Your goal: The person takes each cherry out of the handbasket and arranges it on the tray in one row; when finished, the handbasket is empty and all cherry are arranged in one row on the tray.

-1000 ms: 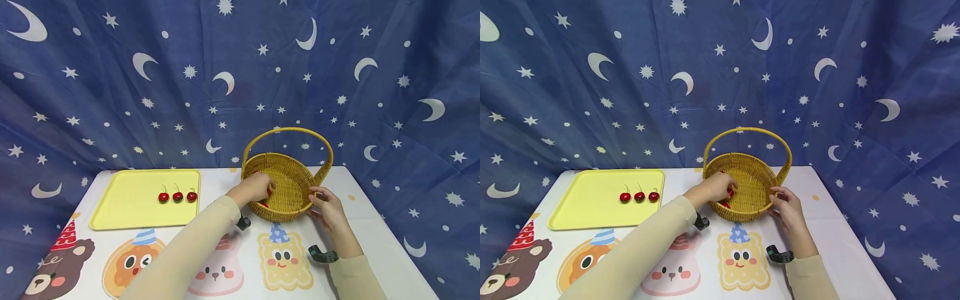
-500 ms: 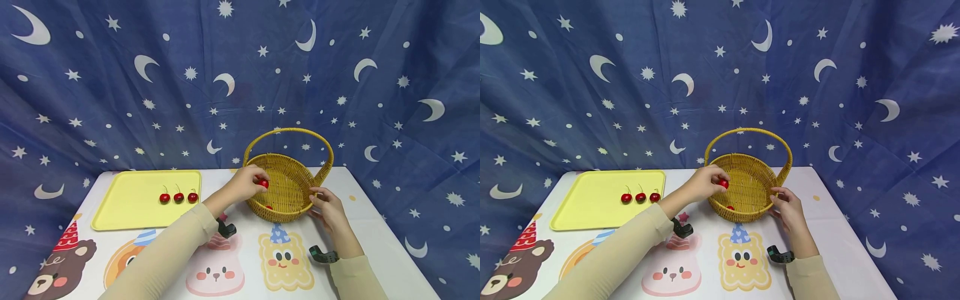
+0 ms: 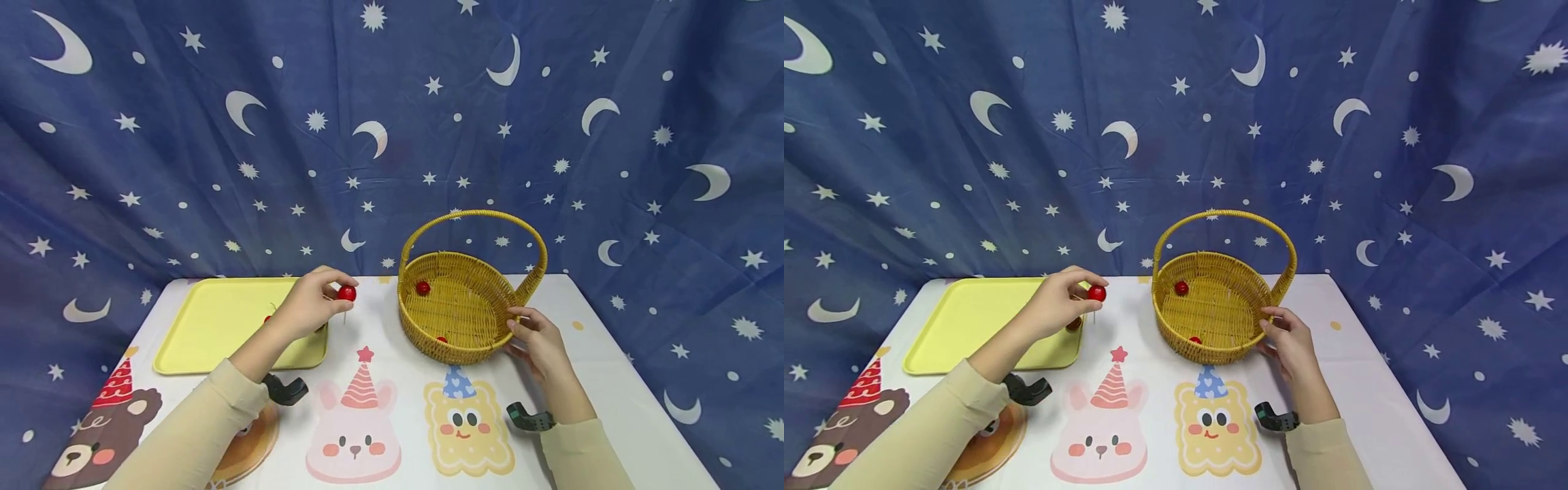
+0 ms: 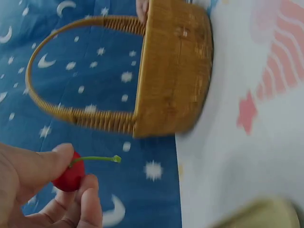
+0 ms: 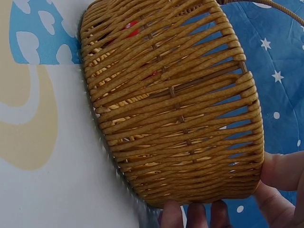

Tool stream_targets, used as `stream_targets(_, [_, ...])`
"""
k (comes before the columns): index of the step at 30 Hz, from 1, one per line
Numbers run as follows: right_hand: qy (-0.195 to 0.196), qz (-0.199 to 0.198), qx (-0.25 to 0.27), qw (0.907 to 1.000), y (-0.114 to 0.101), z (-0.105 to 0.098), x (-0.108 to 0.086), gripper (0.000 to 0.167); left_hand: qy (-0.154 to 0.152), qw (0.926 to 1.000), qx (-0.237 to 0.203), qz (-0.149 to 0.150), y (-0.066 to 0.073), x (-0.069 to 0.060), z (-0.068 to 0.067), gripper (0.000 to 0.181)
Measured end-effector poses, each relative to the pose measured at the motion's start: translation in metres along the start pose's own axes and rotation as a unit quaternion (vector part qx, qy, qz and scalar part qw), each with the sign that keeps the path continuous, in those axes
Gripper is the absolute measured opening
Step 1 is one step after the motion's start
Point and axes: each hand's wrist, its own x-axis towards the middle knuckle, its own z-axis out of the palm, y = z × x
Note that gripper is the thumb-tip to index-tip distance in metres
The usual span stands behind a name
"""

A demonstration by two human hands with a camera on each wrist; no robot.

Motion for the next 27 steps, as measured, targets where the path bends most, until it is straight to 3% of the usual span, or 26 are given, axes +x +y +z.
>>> stream_targets(3, [-0.001, -0.001, -0.002, 1.0000, -0.001, -0.001, 0.000, 0.038, 0.006, 0.9994, 0.014, -0.030, -0.015, -0.010, -0.020, 0.034])
stream_targets(8, [-0.002, -0.004, -0.009, 1.0000, -0.001, -0.001, 0.000, 0.040, 0.029, 0.9977, 0.047, -0.041, -0.047, -0.027, -0.050, 0.037])
stream_targets(14, [-0.004, -0.005, -0.006, 1.0000, -0.001, 0.000, 0.001, 0.040, 0.030, 0.9917, 0.093, -0.084, -0.087, -0.044, -0.078, 0.037])
stream_targets(20, [-0.004, -0.007, -0.001, 1.0000, -0.001, -0.002, 0.001, 0.039, 0.023, 0.9833, 0.130, -0.125, -0.117, -0.051, -0.087, 0.035])
stream_targets(27, [-0.007, -0.007, -0.003, 0.9999, 0.002, -0.002, 0.001, 0.041, 0.011, 0.9806, 0.142, -0.134, -0.135, -0.052, -0.086, 0.035])
